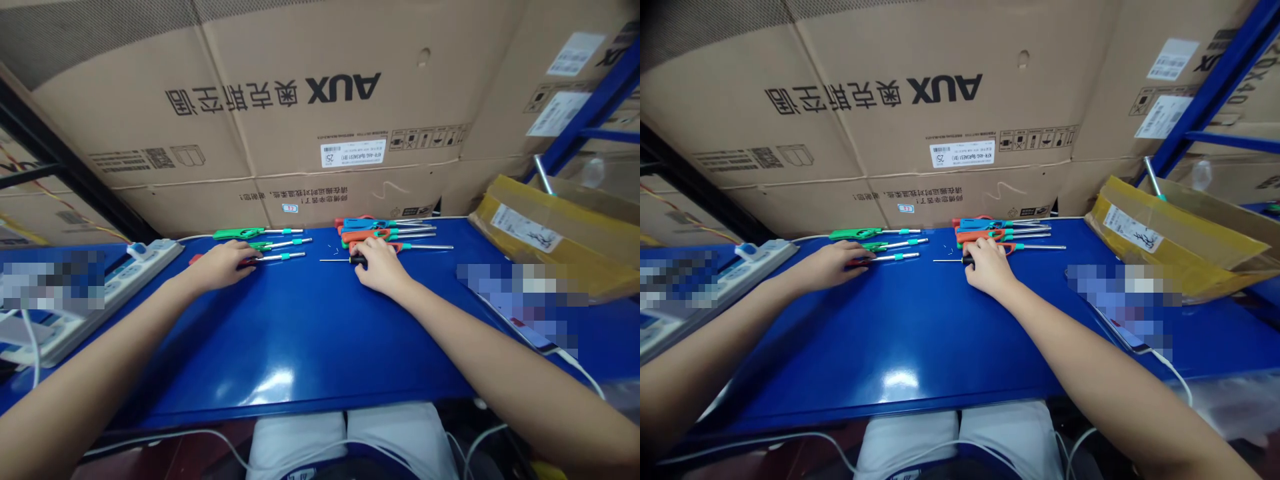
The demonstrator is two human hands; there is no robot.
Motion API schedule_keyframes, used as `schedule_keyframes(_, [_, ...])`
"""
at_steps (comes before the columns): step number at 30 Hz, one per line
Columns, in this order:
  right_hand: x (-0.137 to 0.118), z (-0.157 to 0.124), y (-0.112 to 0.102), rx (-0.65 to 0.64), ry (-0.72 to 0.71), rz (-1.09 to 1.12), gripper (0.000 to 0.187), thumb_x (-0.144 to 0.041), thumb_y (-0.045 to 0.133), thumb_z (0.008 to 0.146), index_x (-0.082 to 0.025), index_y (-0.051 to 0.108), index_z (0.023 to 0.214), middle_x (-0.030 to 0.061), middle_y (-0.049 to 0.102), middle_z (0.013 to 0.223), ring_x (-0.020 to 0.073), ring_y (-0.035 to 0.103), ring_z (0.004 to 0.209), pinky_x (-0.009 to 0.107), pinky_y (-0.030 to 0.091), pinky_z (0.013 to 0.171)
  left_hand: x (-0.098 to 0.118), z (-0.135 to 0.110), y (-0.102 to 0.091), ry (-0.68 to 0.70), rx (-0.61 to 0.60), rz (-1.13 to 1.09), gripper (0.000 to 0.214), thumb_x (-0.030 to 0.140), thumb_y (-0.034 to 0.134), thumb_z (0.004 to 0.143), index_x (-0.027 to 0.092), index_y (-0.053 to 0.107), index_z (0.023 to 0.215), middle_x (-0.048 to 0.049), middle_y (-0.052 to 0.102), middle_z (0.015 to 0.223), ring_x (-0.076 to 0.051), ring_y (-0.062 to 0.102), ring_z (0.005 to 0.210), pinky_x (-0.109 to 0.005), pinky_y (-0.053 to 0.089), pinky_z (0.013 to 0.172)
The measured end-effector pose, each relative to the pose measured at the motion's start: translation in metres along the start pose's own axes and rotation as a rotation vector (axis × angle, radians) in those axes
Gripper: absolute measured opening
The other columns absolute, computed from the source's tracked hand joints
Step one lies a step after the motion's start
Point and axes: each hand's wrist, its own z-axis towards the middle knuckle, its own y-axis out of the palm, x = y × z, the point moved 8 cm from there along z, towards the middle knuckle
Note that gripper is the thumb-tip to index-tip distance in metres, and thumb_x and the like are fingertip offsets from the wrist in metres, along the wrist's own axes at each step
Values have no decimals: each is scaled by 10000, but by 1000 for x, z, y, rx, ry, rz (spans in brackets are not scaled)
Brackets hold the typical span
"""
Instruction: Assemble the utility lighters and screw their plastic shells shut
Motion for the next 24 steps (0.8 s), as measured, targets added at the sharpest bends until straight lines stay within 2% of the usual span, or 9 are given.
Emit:
schedule_keyframes(6, [-7,-2,-4,25,-58,-2,330,-50,553,752,-200,661,1025,138,624,1102,338,527,1111,472,431,895,1,-5,-1,17,19,-82,339,405,451,916,228,729,993,-79,742,1003,-249,692,894,-358,541,844])
schedule_keyframes(11, [-15,-1,-7,66,-122,82,263,-103,540,814,-206,651,1029,127,634,1098,322,548,1092,479,443,915,23,-11,-9,83,-10,-151,289,361,497,928,239,755,973,-56,759,967,-210,701,830,-314,537,779])
schedule_keyframes(14, [-28,-4,-10,55,-216,160,214,-139,512,887,-215,642,1040,103,645,1107,271,576,1077,435,443,946,44,-13,-12,146,-38,-199,257,332,534,926,241,768,982,-55,768,978,-207,705,852,-305,537,764])
schedule_keyframes(17, [-47,-13,-12,-19,-341,217,124,-246,542,951,-227,653,1005,66,672,1071,233,600,1058,407,416,971,76,-12,-10,219,-50,-253,226,308,569,937,244,774,1010,-57,770,994,-210,691,923,-321,531,845])
schedule_keyframes(19, [-60,-20,-12,-90,-419,225,131,-352,622,939,-235,672,973,40,693,1018,234,606,1020,436,362,1009,101,-10,-7,250,-45,-290,229,286,572,955,238,754,1085,-61,762,1039,-203,677,963,-319,527,874])
schedule_keyframes(21, [-70,-28,-9,-187,-493,198,221,-434,687,903,-227,676,978,43,700,1022,245,600,1009,455,328,1008,123,-8,-7,254,0,-332,249,269,593,958,219,721,1166,-72,754,1058,-208,662,976,-332,524,891])
schedule_keyframes(22, [-74,-31,-6,-238,-515,182,247,-452,701,893,-224,675,984,42,698,1018,240,600,994,455,317,1010,131,-6,-8,246,19,-346,290,269,604,959,217,690,1231,-73,747,1061,-208,657,977,-334,525,887])
schedule_keyframes(24, [-75,-35,0,-346,-529,149,180,-388,676,914,-212,662,953,33,687,971,217,600,947,437,316,994,145,-5,-12,273,34,-412,451,326,702,913,218,621,1343,-84,727,1136,-222,649,1031,-351,520,930])
